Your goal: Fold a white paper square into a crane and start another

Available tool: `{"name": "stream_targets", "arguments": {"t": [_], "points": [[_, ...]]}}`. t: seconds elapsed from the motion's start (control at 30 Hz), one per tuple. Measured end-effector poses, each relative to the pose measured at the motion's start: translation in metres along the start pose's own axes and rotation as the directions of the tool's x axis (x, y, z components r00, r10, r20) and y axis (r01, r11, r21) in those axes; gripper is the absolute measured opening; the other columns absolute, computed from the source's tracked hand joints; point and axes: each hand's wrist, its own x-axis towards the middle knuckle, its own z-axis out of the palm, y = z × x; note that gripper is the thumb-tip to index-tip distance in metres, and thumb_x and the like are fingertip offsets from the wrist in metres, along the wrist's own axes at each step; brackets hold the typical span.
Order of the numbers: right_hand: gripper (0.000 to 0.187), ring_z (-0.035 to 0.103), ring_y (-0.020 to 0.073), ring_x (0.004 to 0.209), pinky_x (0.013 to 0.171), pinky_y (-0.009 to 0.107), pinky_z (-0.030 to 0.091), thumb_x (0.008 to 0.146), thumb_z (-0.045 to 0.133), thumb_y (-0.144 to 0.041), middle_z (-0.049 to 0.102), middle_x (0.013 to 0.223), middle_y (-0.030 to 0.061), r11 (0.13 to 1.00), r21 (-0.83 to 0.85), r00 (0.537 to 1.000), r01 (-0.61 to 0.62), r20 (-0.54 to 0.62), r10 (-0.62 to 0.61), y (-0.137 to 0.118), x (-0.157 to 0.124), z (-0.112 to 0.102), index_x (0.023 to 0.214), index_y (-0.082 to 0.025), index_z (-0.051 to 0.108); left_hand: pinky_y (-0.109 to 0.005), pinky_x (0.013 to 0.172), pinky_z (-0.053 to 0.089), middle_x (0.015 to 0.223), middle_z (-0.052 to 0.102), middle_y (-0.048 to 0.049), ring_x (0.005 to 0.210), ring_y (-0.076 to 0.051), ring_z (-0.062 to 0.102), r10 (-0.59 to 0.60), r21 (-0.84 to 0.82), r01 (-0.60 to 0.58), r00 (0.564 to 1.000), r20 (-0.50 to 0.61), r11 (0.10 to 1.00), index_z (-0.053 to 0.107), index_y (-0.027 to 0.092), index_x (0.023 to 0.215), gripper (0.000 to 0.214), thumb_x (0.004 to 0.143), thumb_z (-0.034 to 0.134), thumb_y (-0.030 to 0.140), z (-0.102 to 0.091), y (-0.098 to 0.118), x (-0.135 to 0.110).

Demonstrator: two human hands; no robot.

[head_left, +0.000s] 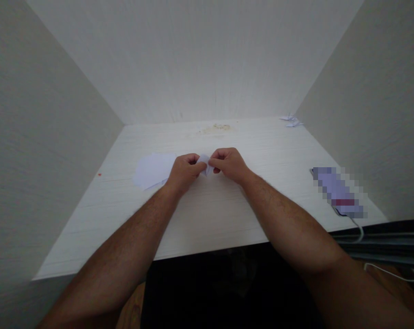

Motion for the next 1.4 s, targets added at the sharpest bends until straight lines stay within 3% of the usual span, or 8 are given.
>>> {"name": "stream_targets", "arguments": {"t": [0.23,0.37,0.5,0.93,1.4], "points": [[0.011,0.053,0.0075,0.046,0.045,0.018,0.037,0.072,0.067,-0.021,0.058,0.049,-0.0032,0.993,-0.114,0.999,0.005,0.044,0.000,-0.0018,-0.0001,-0.0019,0.064,-0.015,0.063,-0.023,0.050,0.029,0.056,0.052,0.0035,0.053,-0.009,0.042,0.045,0.105,-0.049,0.998,0.040,0.993,0.062,0.017,0.063,0.014,0.066,0.069,0.029,-0.0033,0.0027,0.0002],[0.012,0.054,0.0072,0.046,0.045,0.017,0.037,0.075,0.067,-0.020,0.059,0.050,-0.0030,0.993,-0.114,1.000,-0.023,0.015,0.024,-0.0052,-0.0023,0.0019,0.065,-0.016,0.062,-0.024,0.052,0.031,0.057,0.054,0.0031,0.053,-0.009,0.044,0.019,-0.018,-0.018,0.999,0.032,1.000,0.063,0.017,0.064,0.019,0.065,0.073,0.033,-0.0038,0.0001,0.0028],[0.017,0.054,0.0068,0.046,0.045,0.017,0.038,0.079,0.068,-0.024,0.060,0.050,-0.0026,0.994,-0.083,0.997,-0.072,0.016,0.073,-0.0070,-0.0040,0.0063,0.066,-0.016,0.062,-0.023,0.051,0.032,0.055,0.053,0.0032,0.051,-0.009,0.044,-0.015,-0.161,0.008,0.999,-0.044,0.987,0.053,0.018,0.057,0.025,0.061,0.074,0.032,-0.0012,-0.0024,0.0050],[0.016,0.054,0.0075,0.047,0.046,0.018,0.037,0.079,0.065,-0.022,0.061,0.050,-0.0020,0.996,-0.075,0.997,-0.055,0.045,0.059,-0.0035,-0.0025,0.0048,0.064,-0.016,0.061,-0.023,0.047,0.032,0.052,0.051,0.0032,0.049,-0.008,0.043,-0.048,-0.135,0.033,0.992,-0.113,0.990,0.052,0.019,0.055,0.024,0.062,0.074,0.029,0.0038,0.0036,0.0013],[0.013,0.051,0.0067,0.046,0.046,0.019,0.032,0.071,0.063,-0.016,0.062,0.050,-0.0025,0.990,-0.141,0.997,-0.007,0.072,0.017,-0.0092,-0.0055,0.0043,0.061,-0.017,0.056,-0.023,0.046,0.033,0.052,0.051,0.0030,0.048,-0.008,0.044,-0.082,-0.273,0.044,0.988,-0.130,0.961,0.056,0.018,0.054,0.019,0.060,0.073,0.024,0.0041,0.0039,0.0025]]}}
